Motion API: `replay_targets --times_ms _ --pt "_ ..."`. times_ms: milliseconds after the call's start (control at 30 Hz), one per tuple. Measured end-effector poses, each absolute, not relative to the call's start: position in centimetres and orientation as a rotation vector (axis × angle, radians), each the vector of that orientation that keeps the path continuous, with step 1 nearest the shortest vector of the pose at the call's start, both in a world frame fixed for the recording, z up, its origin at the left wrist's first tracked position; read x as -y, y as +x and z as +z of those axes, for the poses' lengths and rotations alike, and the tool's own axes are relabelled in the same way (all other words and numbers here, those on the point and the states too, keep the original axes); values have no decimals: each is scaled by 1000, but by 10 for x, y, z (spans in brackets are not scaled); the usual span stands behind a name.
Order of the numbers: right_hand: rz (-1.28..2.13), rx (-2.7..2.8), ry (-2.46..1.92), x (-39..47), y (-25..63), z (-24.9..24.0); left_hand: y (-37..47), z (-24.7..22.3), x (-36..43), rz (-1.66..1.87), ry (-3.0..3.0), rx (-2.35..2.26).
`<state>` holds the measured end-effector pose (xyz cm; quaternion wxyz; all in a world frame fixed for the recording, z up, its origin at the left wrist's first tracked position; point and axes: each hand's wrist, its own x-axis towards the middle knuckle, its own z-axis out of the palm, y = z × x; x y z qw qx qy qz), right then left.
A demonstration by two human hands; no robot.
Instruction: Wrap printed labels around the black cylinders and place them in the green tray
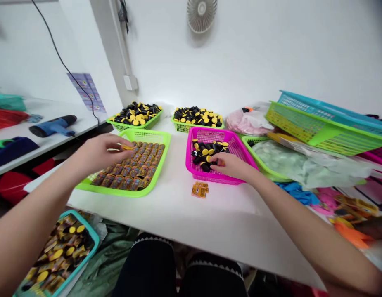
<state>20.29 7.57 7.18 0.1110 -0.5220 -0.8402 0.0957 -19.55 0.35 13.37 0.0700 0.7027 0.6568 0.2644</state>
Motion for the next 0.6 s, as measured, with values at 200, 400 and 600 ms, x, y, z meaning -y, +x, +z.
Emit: replay_targets --times_ms 200,400,600 --pt "231 2623 -1787 -119 150 48 -252 131 -73 195 1994 -2242" --pt "259 2597 -1642 -117 159 42 -263 109 -95 33 1976 -2255" --pt "365 2159 -1620 -91 191 61 -232 106 -101 133 2058 -2058"
